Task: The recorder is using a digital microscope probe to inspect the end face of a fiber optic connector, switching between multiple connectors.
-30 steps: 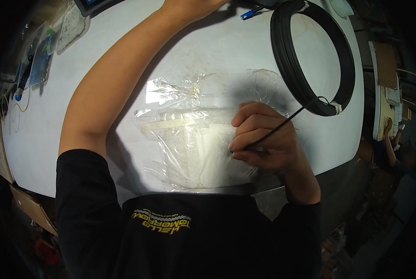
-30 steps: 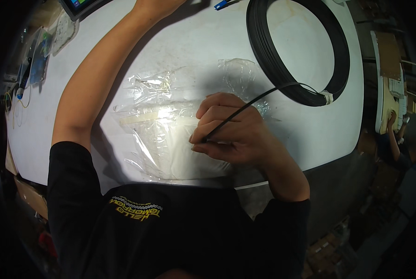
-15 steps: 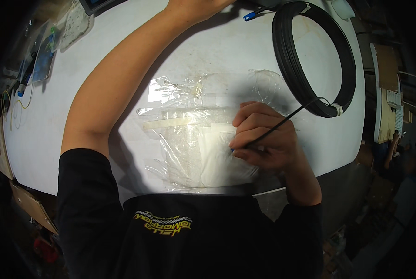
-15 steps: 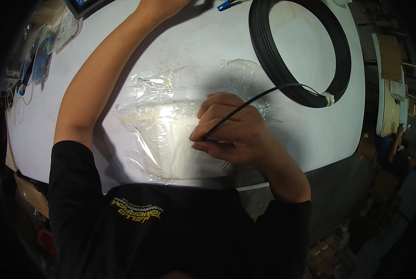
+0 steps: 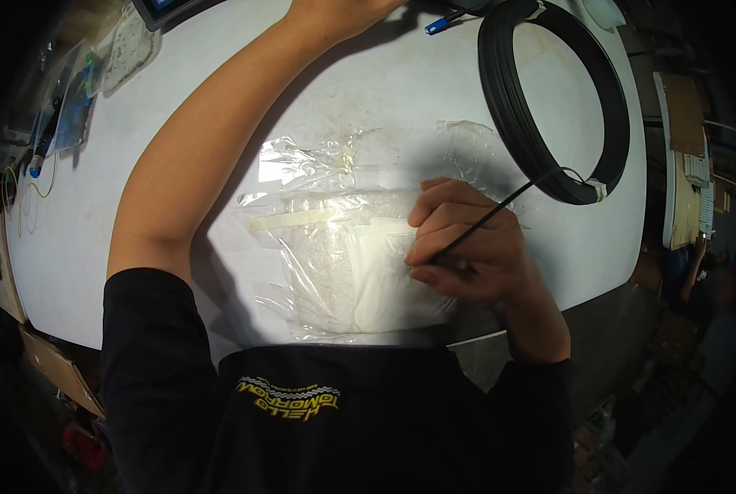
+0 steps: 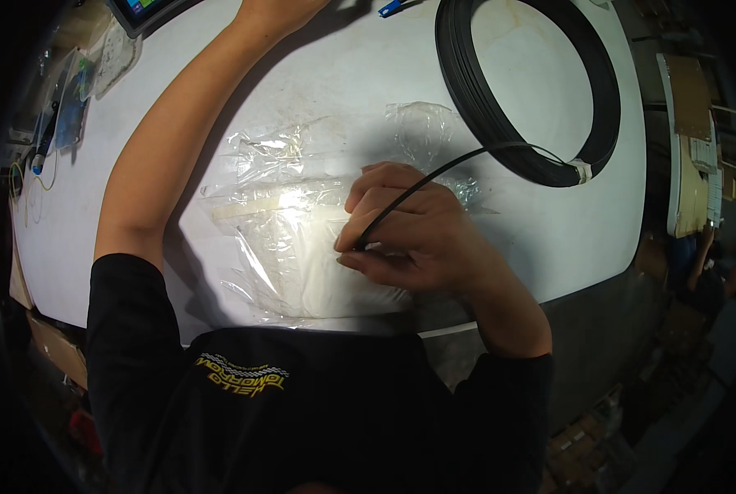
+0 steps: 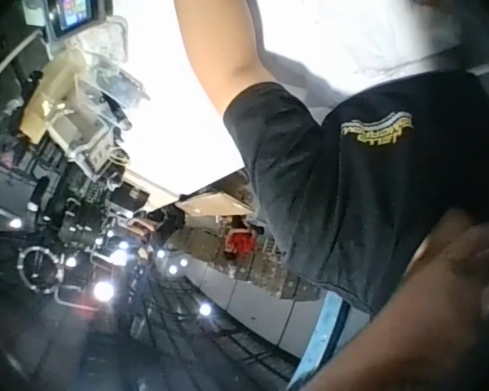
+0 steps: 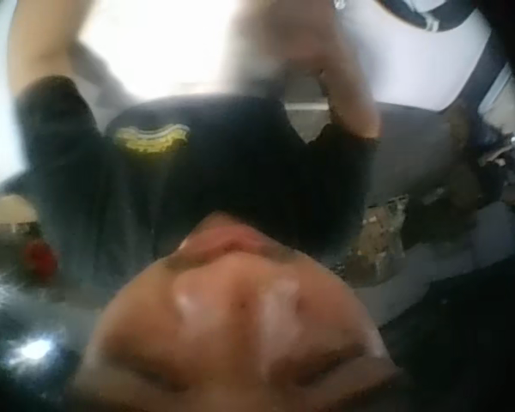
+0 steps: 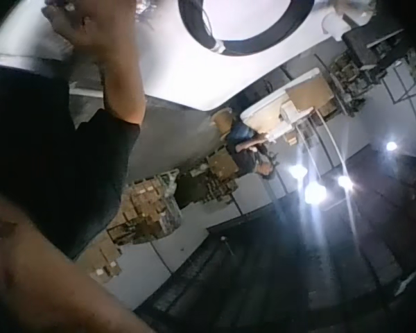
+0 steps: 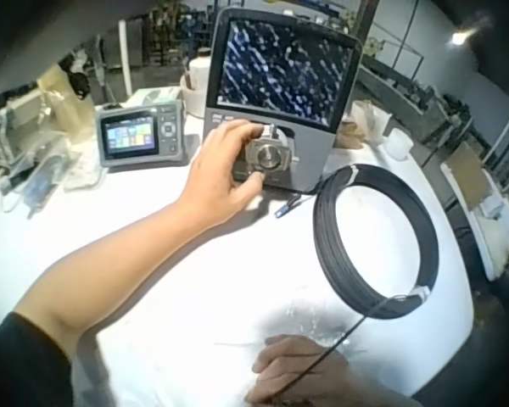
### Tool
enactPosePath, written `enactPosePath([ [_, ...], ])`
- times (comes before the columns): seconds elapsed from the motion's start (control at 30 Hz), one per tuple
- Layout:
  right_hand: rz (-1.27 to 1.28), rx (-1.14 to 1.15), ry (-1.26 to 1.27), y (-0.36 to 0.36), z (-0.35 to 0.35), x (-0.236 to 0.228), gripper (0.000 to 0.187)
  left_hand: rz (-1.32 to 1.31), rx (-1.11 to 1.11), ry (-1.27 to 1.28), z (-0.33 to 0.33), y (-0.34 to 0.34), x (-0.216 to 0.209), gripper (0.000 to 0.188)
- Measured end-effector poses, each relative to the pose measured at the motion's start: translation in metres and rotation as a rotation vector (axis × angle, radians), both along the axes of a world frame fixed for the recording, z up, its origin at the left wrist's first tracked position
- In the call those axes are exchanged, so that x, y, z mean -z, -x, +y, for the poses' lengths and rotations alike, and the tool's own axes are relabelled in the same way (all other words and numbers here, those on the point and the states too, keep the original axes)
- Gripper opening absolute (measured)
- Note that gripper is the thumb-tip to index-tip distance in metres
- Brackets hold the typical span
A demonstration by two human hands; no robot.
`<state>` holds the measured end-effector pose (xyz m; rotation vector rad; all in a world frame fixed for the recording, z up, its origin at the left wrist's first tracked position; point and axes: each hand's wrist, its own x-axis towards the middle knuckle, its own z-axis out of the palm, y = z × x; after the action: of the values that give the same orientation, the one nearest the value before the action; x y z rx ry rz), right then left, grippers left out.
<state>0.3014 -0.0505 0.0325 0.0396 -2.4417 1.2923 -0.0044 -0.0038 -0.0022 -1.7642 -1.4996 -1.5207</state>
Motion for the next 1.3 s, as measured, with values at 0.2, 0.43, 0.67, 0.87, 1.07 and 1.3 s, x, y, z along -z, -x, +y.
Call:
enactPosePath([
  [0.2,0.008,0.003,0.016,0.0,-0.003,-0.001,0.018,0.011,-0.017,0.011,-0.001,0.001,0.0,0.057],
  [0.43,0.032,0.028,0.019,0.008,-0.008,-0.001,0.014,0.016,-0.024,0.01,-0.002,0.002,0.0,0.057],
  [0.67,0.026,0.019,0.045,0.007,-0.007,-0.003,0.017,0.011,-0.003,0.015,-0.003,0.001,-0.002,0.057],
  [0.87,0.019,0.037,0.013,0.007,-0.012,-0.005,0.017,0.017,-0.019,0.0,-0.002,0.001,-0.001,0.056],
  [1.07,-0.017,0.024,0.01,0.005,-0.011,-0.006,0.017,0.017,-0.025,0.007,-0.002,0.0,-0.001,0.056],
  [1.3,-0.016,0.025,-0.021,0.006,-0.013,-0.006,0.02,0.017,-0.025,0.004,0.0,0.002,-0.001,0.056],
])
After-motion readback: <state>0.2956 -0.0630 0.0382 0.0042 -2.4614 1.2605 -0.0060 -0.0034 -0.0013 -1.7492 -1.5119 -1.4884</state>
